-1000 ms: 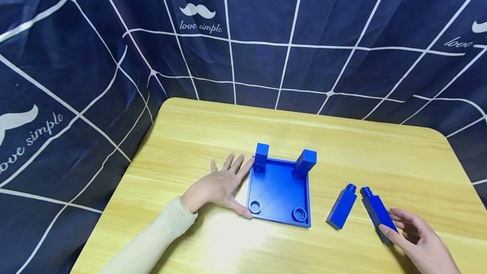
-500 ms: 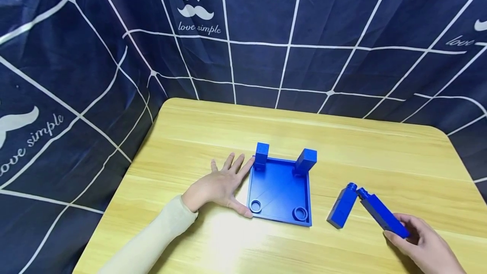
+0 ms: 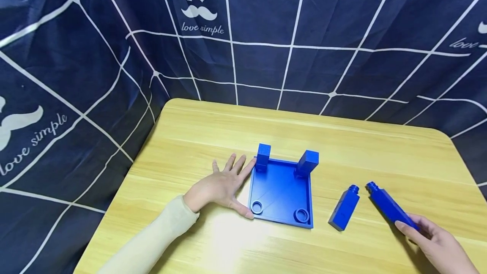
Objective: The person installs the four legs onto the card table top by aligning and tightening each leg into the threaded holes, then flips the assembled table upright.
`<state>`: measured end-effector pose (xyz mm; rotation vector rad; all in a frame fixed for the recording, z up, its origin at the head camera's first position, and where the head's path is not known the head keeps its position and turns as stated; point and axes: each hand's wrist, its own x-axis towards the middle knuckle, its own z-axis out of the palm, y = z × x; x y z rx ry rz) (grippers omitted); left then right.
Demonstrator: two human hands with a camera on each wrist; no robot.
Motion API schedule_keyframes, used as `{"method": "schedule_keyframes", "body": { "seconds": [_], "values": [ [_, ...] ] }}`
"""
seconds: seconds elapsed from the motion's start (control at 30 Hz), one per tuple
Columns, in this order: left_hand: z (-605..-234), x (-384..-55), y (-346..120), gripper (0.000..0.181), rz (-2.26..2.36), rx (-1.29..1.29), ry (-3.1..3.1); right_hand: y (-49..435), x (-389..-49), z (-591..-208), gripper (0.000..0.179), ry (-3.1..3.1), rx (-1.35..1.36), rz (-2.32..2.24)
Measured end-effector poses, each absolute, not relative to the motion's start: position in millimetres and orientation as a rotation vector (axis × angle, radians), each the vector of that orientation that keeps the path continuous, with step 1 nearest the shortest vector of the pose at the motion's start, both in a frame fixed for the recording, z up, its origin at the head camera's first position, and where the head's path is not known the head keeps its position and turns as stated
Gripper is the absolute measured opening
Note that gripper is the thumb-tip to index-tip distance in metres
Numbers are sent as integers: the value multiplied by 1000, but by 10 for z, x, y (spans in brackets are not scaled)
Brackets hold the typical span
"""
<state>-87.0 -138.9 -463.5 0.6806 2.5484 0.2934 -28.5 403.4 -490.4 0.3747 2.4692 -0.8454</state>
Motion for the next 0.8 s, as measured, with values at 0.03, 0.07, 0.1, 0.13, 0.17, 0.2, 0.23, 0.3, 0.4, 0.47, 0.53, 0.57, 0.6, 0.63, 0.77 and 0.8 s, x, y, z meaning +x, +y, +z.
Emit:
{"method": "schedule_keyframes", "body": {
  "seconds": [0.03,0.07,0.1,0.13,0.17,0.2,0.23,0.3,0.4,0.47,0.53,0.57,0.6,0.63,0.77,0.8],
  "values": [
    [-4635,-869,-1383,152,292,680,2547,4056,-294,-4895,90,2442,403,-864],
    [-4636,-867,-1379,152,288,676,2549,4074,-302,-4891,91,2429,434,-891],
    [-4636,-866,-1375,152,284,673,2550,4083,-306,-4889,91,2428,468,-928],
    [-4635,-865,-1371,152,279,670,2552,4084,-308,-4891,89,2433,506,-982],
    [-4635,-864,-1368,152,272,667,2553,4087,-302,-4900,76,2435,531,-1075],
    [-4634,-864,-1366,152,268,664,2555,4076,-296,-4898,62,2426,570,-1176],
    [-4632,-864,-1365,152,264,662,2555,4071,-291,-4910,46,2397,599,-1328],
    [-4632,-865,-1364,152,259,661,2557,4072,-280,-4940,21,2306,595,-1670],
    [-4634,-866,-1363,152,262,664,2556,4093,-277,-4958,33,2038,549,-2097],
    [-4639,-865,-1362,152,267,665,2554,4108,-279,-4968,35,1910,520,-2267],
    [-4646,-861,-1363,152,273,665,2554,4104,-279,-4962,34,1858,537,-2357],
    [-4652,-859,-1365,152,276,665,2555,4100,-280,-4963,33,1842,534,-2394],
    [-4657,-857,-1367,152,278,666,2556,4092,-284,-4964,33,1829,538,-2426],
    [-4662,-855,-1369,152,279,665,2557,4084,-287,-4970,33,1816,525,-2456],
    [-4685,-850,-1374,153,279,665,2562,4053,-303,-4985,33,1751,438,-2543],
    [-4691,-849,-1375,152,281,666,2563,4044,-306,-4987,32,1739,425,-2559]
  ]
}}
